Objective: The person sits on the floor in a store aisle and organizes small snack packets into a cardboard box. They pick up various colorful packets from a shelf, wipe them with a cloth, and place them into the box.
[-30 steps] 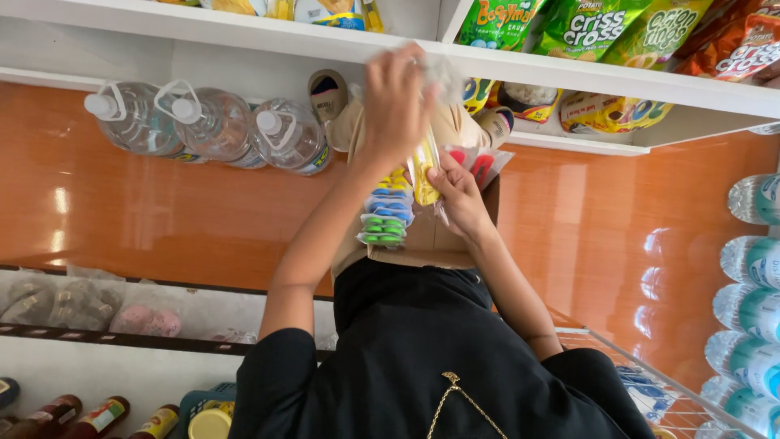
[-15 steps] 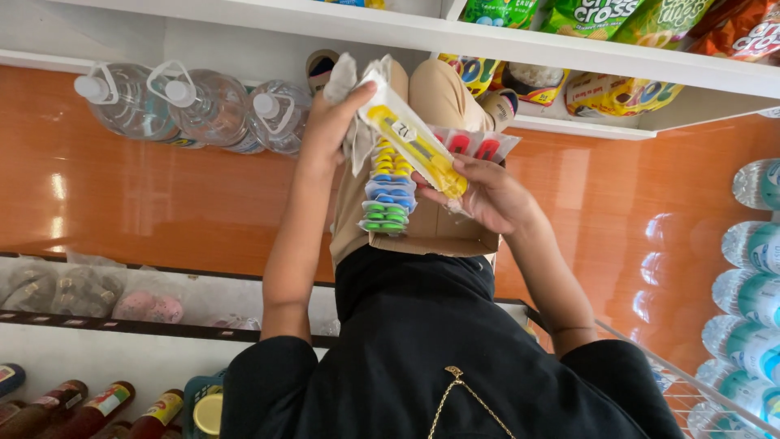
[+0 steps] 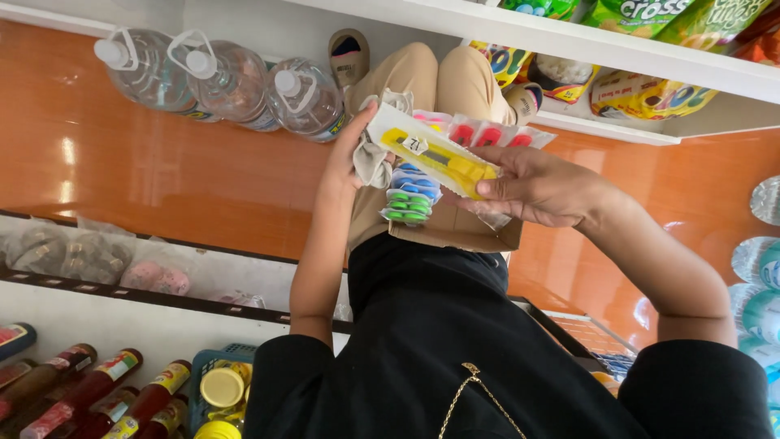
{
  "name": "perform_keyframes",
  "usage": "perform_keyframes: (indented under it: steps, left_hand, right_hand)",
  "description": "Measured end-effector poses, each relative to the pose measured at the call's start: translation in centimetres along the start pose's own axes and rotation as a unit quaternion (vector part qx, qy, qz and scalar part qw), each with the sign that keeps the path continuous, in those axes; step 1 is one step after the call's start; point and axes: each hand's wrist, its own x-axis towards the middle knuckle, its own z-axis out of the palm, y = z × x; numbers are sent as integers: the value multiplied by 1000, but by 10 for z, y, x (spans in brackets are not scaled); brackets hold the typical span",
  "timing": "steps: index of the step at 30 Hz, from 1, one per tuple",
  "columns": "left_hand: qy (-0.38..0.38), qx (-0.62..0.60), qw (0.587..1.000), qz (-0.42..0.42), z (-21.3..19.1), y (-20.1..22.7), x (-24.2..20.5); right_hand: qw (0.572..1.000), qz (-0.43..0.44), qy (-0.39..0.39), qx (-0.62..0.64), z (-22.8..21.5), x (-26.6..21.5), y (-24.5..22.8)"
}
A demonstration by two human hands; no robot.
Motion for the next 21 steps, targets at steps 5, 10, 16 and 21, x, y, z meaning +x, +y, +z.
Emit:
perform_keyframes:
  steps: [5,10,16,21]
  left_hand:
    - [-18,-61,998,8,-6,-5,-13]
    - [-75,-97,992,18,-11,-1,-15]
    - [-73,-10,994,78,-27,-22,10]
    - [-72,-8,992,105,-21,-23,6]
  right_hand:
    - [999,17,29,-22,-7,5,7]
    - [999,26,31,-7,-17,10,15]
    - [997,3,48,-56,-24,13,26]
    - [945,-125,62,-297,-52,12,52]
